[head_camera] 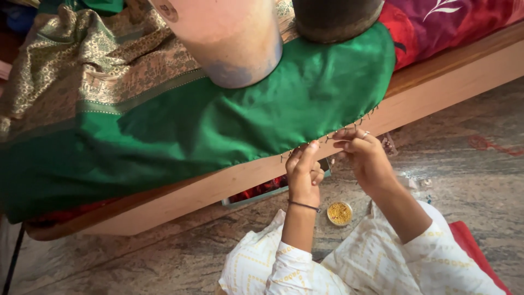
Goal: Attaching decorative tassels to the edge of a green saree using thread and small beads.
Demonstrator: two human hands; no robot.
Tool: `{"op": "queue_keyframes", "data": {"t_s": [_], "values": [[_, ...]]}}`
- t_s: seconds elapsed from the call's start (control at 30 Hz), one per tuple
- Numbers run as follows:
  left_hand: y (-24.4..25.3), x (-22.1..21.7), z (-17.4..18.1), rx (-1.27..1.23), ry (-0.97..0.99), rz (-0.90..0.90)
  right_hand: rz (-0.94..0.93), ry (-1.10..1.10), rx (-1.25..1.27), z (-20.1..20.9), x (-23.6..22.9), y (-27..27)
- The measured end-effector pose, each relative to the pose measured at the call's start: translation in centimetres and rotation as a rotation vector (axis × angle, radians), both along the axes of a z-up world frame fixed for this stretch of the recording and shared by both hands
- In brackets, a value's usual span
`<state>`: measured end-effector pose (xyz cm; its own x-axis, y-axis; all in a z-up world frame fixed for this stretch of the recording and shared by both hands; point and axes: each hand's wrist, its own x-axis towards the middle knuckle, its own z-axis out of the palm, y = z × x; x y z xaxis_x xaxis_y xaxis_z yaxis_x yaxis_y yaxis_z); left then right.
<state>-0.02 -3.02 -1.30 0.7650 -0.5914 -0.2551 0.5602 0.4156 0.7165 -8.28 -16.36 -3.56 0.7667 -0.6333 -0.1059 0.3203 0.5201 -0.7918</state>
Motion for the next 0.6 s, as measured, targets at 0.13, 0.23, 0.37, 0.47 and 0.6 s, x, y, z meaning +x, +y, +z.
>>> {"op": "queue_keyframes", "data": {"t_s": [0.13, 0.23, 0.37, 0.47, 0.6], "values": [[-0.5, -0.3, 1.0, 0.065, -0.034, -0.014, 0.018, -0.012, 0.029, 2.4, 0.5, 1.9], [-0.3, -0.5, 1.5, 0.124, -0.061, 0.023, -0.038, 0.146, -0.142, 2.1, 0.6, 2.4], [-0.3, -0.4, 0.5, 0.085, -0.12, 0.028, -0.061, 0.028, -0.153, 1.3, 0.5, 2.5], [-0.7, -0.4, -1.2, 0.104, -0.205, 0.032, -0.068, 0.01, -0.157, 1.3, 0.3, 2.8], [-0.5, 0.2, -6.0, 0.171, -0.68, 0.025, -0.067, 0.037, -0.088, 0.0, -0.1, 2.5]]}}
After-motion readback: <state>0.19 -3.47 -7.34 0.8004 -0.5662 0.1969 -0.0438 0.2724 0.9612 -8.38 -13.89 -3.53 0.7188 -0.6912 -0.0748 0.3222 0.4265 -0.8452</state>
